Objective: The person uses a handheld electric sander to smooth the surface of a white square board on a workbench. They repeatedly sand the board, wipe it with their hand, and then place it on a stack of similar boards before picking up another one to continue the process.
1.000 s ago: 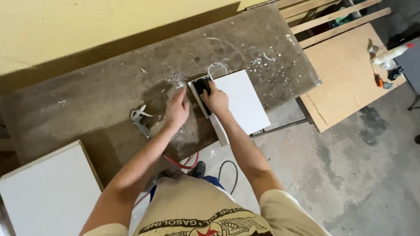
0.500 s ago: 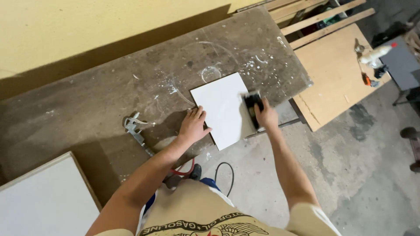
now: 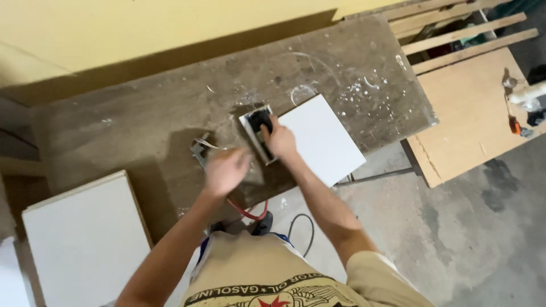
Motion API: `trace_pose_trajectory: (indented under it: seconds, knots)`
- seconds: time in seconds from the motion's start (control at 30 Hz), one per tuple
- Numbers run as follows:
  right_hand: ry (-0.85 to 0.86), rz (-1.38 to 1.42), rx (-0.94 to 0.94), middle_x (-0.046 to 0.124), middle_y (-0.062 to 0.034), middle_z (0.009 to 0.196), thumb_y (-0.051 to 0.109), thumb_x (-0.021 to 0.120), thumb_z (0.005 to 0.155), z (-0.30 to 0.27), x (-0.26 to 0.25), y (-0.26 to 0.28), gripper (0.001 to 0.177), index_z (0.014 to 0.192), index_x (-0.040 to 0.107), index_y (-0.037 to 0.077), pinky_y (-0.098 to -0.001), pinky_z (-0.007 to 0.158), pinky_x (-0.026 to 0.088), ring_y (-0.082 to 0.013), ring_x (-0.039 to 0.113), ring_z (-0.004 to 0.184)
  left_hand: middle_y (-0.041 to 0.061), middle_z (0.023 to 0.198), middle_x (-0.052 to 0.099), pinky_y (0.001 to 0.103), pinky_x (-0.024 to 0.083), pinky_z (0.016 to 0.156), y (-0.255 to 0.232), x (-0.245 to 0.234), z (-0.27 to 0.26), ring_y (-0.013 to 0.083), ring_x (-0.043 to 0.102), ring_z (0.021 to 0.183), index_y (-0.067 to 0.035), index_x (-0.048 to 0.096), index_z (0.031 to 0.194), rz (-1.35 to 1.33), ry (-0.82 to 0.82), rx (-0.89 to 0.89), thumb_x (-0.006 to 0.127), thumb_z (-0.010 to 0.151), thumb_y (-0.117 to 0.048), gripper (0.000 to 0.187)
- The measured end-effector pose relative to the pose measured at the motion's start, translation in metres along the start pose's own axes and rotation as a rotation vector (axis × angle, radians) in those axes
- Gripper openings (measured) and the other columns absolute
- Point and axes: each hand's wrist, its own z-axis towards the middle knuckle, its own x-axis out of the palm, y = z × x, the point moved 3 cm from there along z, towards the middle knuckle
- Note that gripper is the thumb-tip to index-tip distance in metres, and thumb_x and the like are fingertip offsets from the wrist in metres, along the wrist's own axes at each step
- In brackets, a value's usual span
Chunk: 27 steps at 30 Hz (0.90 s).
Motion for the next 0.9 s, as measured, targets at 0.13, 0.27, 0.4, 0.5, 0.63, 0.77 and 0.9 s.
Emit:
trace_pose_trajectory:
  seconds: [0.13, 0.27, 0.4, 0.5, 0.63, 0.77, 0.9]
  knots:
    - [-0.035, 0.054, -0.058, 0.074, -0.0247, 0.088, 0.044, 0.057, 0.098, -0.055, 0.011, 0.064, 0.042, 0.128, 0.055, 0.016, -0.0538, 0.076, 0.061, -0.0424, 0.076, 0.087, 0.014, 0.092, 0.063, 0.044, 0.060, 0.069, 0.087, -0.048, -0.001, 0.0362, 0.071, 0.082, -0.008, 0.072, 0.119, 0.183, -0.002, -0.318, 0.076, 0.083, -0.038, 0.047]
    - [0.012, -0.005, -0.031, 0.075, -0.0206, 0.090, 0.049, 0.053, 0.098, -0.075, 0.043, 0.091, 0.046, 0.131, 0.052, 0.018, -0.0510, 0.081, 0.060, -0.0413, 0.076, 0.090, 0.020, 0.123, 0.044, 0.054, 0.061, 0.084, 0.144, -0.007, -0.012, 0.0516, 0.066, 0.104, 0.002, 0.062, 0.125, -0.270, 0.357, -0.634, 0.082, 0.081, -0.035, 0.061]
    - [0.034, 0.085, -0.026, 0.075, -0.0187, 0.100, 0.054, 0.054, 0.094, -0.064, 0.064, 0.111, 0.051, 0.133, 0.051, 0.021, -0.0502, 0.089, 0.059, -0.0388, 0.074, 0.100, 0.030, 0.127, 0.043, 0.061, 0.055, 0.094, 0.146, -0.005, -0.012, 0.0566, 0.063, 0.109, 0.004, 0.050, 0.120, -0.344, 0.308, -0.742, 0.085, 0.066, -0.024, 0.070]
    - [0.009, 0.055, -0.158, 0.061, -0.0223, 0.125, 0.051, 0.044, 0.099, -0.069, 0.037, 0.141, 0.060, 0.142, 0.044, 0.009, -0.0515, 0.102, 0.049, -0.0435, 0.060, 0.122, 0.028, 0.122, 0.063, 0.054, 0.052, 0.100, 0.116, -0.070, -0.014, 0.0463, 0.065, 0.115, -0.002, 0.046, 0.122, -0.346, 0.418, -0.781, 0.081, 0.071, -0.036, 0.071]
    - [-0.368, 0.247, -0.515, 0.063, -0.0236, 0.124, 0.048, 0.067, 0.089, -0.143, -0.005, 0.160, 0.071, 0.142, 0.051, 0.005, -0.0524, 0.096, 0.050, -0.0436, 0.063, 0.110, 0.022, 0.099, 0.074, 0.040, 0.061, 0.058, 0.103, -0.129, -0.019, 0.0324, 0.076, 0.073, -0.002, 0.050, 0.135, -0.533, 0.477, -0.815, 0.075, 0.081, -0.022, 0.063]
    - [0.155, 0.481, -0.262, 0.067, -0.0307, 0.113, 0.039, 0.075, 0.083, -0.207, -0.023, 0.158, 0.106, 0.160, 0.008, 0.008, -0.0692, 0.087, 0.053, -0.0571, 0.065, 0.099, 0.023, 0.109, 0.074, 0.045, 0.059, 0.077, 0.026, -0.152, -0.004, 0.0338, 0.073, 0.091, -0.001, 0.065, 0.120, -0.653, 0.610, -0.526, 0.080, 0.083, -0.026, 0.047]
    - [-0.047, 0.540, -0.004, 0.066, -0.0429, 0.094, 0.023, 0.062, 0.093, -0.217, -0.042, 0.125, 0.071, 0.146, 0.023, -0.004, -0.0742, 0.073, 0.051, -0.0648, 0.064, 0.090, 0.010, 0.103, 0.078, 0.047, 0.058, 0.090, -0.027, -0.112, 0.018, 0.0305, 0.073, 0.103, -0.015, 0.073, 0.105, -0.536, 0.568, -0.240, 0.074, 0.089, -0.045, 0.034]
